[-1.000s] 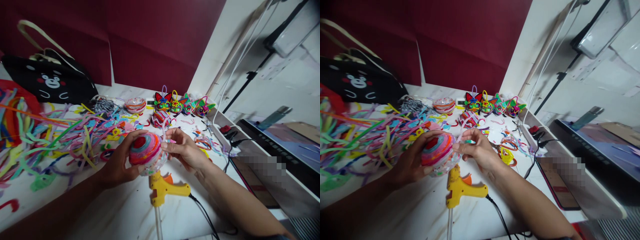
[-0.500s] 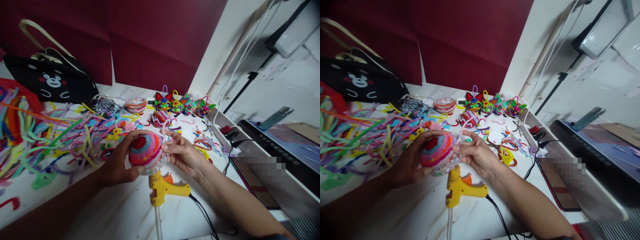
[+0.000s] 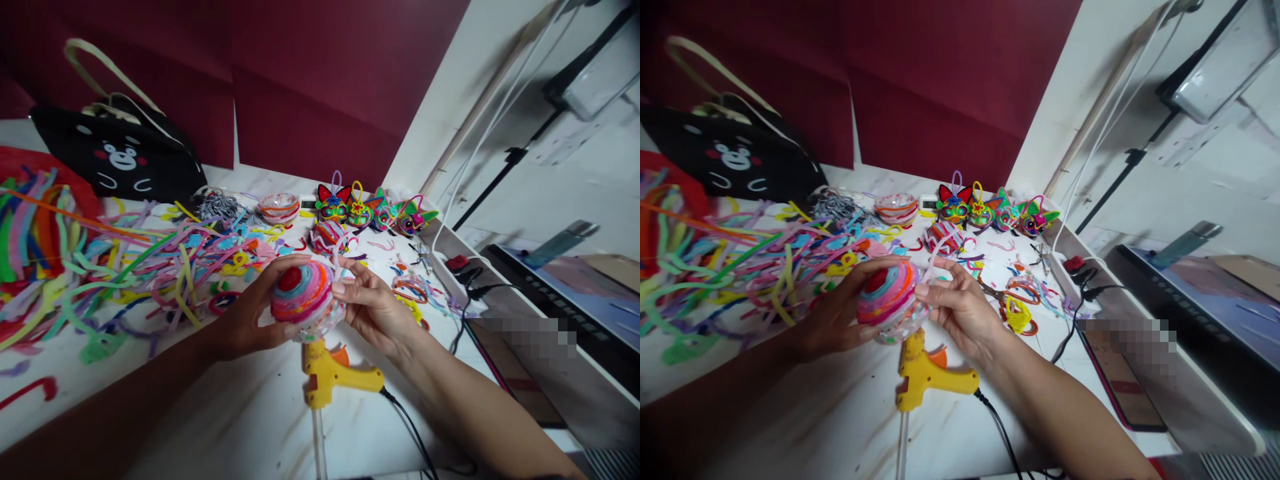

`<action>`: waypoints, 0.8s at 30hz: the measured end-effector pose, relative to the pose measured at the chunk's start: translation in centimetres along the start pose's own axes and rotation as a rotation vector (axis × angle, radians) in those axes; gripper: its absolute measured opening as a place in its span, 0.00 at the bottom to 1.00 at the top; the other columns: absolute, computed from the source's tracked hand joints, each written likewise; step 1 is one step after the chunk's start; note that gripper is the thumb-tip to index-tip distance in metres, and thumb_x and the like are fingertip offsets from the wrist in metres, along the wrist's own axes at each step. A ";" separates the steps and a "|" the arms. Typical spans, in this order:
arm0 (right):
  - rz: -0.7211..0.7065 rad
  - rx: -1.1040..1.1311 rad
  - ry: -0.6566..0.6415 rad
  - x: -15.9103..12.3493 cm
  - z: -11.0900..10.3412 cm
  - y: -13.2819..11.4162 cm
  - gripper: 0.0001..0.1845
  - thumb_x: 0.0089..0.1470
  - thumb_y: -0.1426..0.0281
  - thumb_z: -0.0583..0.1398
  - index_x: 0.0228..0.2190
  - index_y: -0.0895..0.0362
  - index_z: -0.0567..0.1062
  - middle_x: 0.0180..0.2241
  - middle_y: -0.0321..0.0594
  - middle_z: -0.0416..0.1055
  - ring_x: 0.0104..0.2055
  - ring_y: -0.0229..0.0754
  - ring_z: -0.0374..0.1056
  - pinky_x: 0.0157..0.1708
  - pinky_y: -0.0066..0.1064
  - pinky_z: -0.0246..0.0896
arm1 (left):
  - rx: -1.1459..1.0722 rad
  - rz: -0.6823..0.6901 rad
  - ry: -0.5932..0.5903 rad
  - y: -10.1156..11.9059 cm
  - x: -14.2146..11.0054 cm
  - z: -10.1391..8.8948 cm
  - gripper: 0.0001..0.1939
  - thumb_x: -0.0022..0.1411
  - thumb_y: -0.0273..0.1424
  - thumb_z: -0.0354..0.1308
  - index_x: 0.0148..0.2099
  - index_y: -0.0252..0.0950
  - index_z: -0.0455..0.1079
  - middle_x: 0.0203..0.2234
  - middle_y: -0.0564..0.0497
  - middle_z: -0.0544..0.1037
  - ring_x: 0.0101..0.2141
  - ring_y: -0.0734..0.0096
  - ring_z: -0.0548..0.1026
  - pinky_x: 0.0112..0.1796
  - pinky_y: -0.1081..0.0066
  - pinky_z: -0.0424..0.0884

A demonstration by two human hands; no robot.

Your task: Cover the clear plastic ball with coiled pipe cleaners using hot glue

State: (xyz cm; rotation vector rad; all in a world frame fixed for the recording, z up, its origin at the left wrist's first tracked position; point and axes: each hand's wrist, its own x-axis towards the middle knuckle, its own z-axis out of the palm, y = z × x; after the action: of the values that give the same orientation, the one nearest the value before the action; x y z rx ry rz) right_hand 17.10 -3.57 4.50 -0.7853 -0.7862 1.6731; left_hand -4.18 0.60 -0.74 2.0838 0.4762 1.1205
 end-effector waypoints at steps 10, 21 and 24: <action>-0.053 -0.010 0.042 0.3 -0.3 0.1 0.42 0.34 0.77 0.76 0.50 0.55 0.65 0.29 0.35 0.80 0.23 0.41 0.76 0.24 0.30 0.75 | -0.136 -0.099 -0.038 -0.9 -0.2 -0.3 0.45 0.57 0.40 0.65 0.72 0.48 0.49 0.70 0.45 0.55 0.68 0.45 0.54 0.64 0.50 0.59; -0.163 -0.047 0.098 -0.3 1.0 1.8 0.38 0.33 0.74 0.77 0.43 0.51 0.65 0.26 0.31 0.80 0.25 0.42 0.77 0.27 0.29 0.73 | 0.055 -0.219 0.133 1.0 -0.1 1.5 0.40 0.62 0.42 0.63 0.70 0.42 0.51 0.67 0.40 0.59 0.65 0.48 0.61 0.63 0.53 0.59; -0.149 -0.037 0.091 -0.5 1.2 2.6 0.40 0.32 0.72 0.77 0.44 0.49 0.64 0.26 0.29 0.79 0.26 0.43 0.77 0.27 0.31 0.72 | 0.170 -0.230 0.163 1.3 -0.1 1.9 0.40 0.61 0.43 0.63 0.69 0.40 0.51 0.65 0.39 0.61 0.64 0.47 0.62 0.62 0.54 0.60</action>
State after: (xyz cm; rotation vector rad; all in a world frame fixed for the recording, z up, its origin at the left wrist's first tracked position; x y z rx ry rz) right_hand 14.78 -4.76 3.09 -0.8031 -0.7947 1.4842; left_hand -2.65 -1.18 -0.55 2.0259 0.8941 1.1499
